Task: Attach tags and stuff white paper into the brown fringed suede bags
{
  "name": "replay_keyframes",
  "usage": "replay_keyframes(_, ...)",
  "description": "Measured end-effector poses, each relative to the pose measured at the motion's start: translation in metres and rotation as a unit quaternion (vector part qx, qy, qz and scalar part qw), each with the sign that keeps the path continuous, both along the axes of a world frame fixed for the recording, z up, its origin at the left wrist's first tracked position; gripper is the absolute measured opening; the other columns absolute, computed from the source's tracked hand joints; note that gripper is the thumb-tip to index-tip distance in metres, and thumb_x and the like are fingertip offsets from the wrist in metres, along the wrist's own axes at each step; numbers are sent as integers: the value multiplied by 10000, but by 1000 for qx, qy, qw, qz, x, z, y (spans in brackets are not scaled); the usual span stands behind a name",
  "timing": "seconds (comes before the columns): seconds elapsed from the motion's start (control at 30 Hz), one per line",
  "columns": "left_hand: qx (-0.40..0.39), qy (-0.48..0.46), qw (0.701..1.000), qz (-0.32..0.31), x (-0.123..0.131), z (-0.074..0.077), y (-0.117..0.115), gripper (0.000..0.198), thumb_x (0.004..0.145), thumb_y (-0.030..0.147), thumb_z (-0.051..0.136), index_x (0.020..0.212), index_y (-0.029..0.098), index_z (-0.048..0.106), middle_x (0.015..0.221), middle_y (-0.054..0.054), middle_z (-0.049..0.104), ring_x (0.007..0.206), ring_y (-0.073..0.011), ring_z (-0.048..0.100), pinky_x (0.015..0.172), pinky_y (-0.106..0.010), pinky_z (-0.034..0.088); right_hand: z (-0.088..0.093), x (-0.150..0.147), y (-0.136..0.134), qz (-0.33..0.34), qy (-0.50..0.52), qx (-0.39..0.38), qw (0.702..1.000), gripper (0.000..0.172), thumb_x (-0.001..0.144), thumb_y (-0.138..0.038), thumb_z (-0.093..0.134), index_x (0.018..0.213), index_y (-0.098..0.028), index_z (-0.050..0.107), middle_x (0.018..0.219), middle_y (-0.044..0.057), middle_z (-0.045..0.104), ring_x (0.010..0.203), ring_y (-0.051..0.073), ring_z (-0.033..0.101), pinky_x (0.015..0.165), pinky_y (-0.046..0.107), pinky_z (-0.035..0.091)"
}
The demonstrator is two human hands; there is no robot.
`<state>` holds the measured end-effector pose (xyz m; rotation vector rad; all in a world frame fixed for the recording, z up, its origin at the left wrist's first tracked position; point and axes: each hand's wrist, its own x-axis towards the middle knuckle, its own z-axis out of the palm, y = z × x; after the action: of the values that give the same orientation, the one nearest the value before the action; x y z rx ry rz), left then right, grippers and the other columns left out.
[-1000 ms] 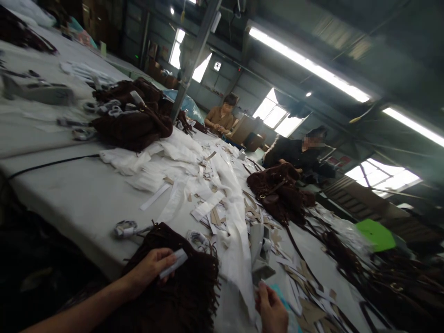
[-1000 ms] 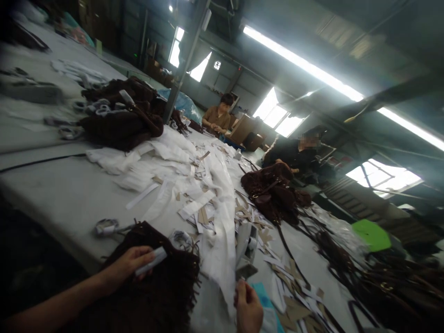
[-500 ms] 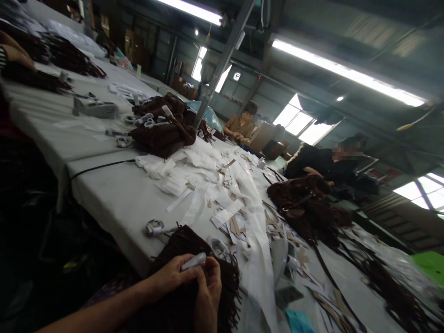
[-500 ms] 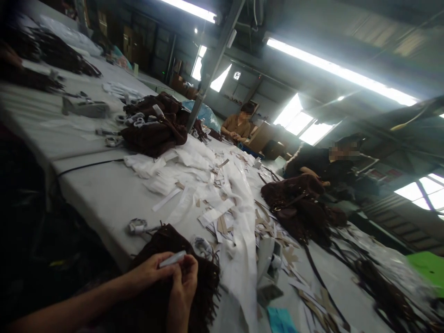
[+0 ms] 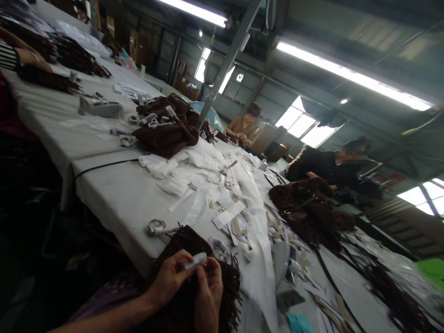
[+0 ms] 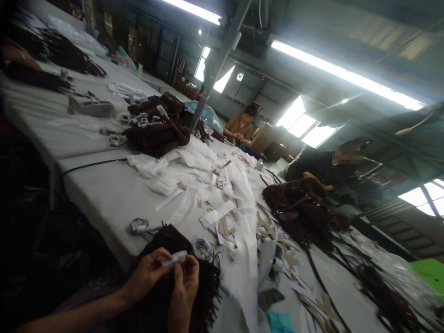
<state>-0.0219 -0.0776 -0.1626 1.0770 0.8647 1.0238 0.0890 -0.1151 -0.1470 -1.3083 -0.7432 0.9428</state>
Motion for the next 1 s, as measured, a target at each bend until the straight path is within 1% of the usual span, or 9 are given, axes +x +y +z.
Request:
replay_keyframes(0.17, 2, 35, 999, -28, -3, 1, 1, 211, 773, 362, 601, 762, 160, 659, 650, -5, 617, 597, -144, 533, 594, -241, 404, 0, 0, -1, 7, 3, -3, 1000, 344, 754, -371, 684, 1019, -220, 525, 892, 1, 626, 871, 177, 606, 818, 317, 484)
replay_keyframes(0.27, 16, 51, 998, -37, -6, 5, 1, 180, 788, 322, 563, 805, 163, 645, 650, 9, 599, 612, -143, 521, 602, -239, 396, 0, 0, -1, 13, 1, -5, 1000, 335, 760, -361, 680, 1017, -226, 512, 907, -6, 622, 881, 168, 601, 828, 307, 476)
replay_keyframes(0.33, 20, 64, 997, -36, -6, 7, 1, 210, 812, 361, 535, 767, 168, 606, 637, 16, 573, 617, -144, 513, 597, -239, 391, 0, 1, 0, 15, -6, -11, 1000, 337, 757, -357, 681, 1017, -227, 511, 921, -4, 622, 887, 167, 598, 824, 298, 473)
replay_keyframes(0.53, -3, 144, 988, 48, 3, -1, 6, 290, 768, 408, 592, 647, 207, 423, 543, 66, 444, 539, -119, 442, 513, -225, 330, -1, 2, 1, 12, -35, -21, 999, 335, 752, -362, 685, 1014, -211, 539, 955, 15, 622, 916, 174, 590, 836, 289, 470)
replay_keyframes(0.63, -32, 87, 994, 54, 5, -6, 8, 333, 723, 408, 643, 691, 220, 371, 550, 83, 449, 512, -105, 455, 495, -212, 335, -2, 1, 2, 11, -38, -24, 999, 353, 737, -376, 697, 1009, -209, 548, 952, 19, 624, 910, 179, 593, 813, 283, 477)
replay_keyframes(0.77, -83, -1, 996, 18, 8, -6, 9, 380, 700, 432, 667, 768, 229, 353, 530, 84, 521, 466, -108, 498, 461, -202, 329, -4, 2, 3, 3, -34, -18, 999, 369, 730, -413, 699, 1003, -211, 555, 938, 15, 632, 886, 177, 591, 781, 275, 477)
replay_keyframes(0.87, -88, 1, 996, 21, 8, -5, 8, 386, 680, 428, 687, 749, 225, 365, 500, 92, 507, 436, -97, 473, 441, -194, 289, -2, 5, 1, 6, -61, -23, 998, 291, 789, -469, 628, 869, -192, 582, 738, -20, 593, 673, 126, 536, 632, 230, 446)
replay_keyframes(0.93, -77, 12, 997, 21, 8, -4, 8, 356, 692, 406, 679, 751, 221, 381, 506, 94, 499, 442, -92, 459, 449, -195, 286, 1, 8, -2, 27, -92, -46, 994, 332, 814, -497, 589, 711, -182, 566, 571, -57, 477, 529, 88, 408, 518, 207, 370)
replay_keyframes(1.0, -56, 32, 998, 18, 7, -4, 6, 316, 717, 382, 660, 759, 218, 393, 519, 91, 489, 464, -93, 445, 463, -200, 290, 3, 11, -4, 53, -122, -68, 989, 374, 814, -504, 585, 636, -177, 552, 512, -70, 408, 489, 77, 331, 480, 207, 321)
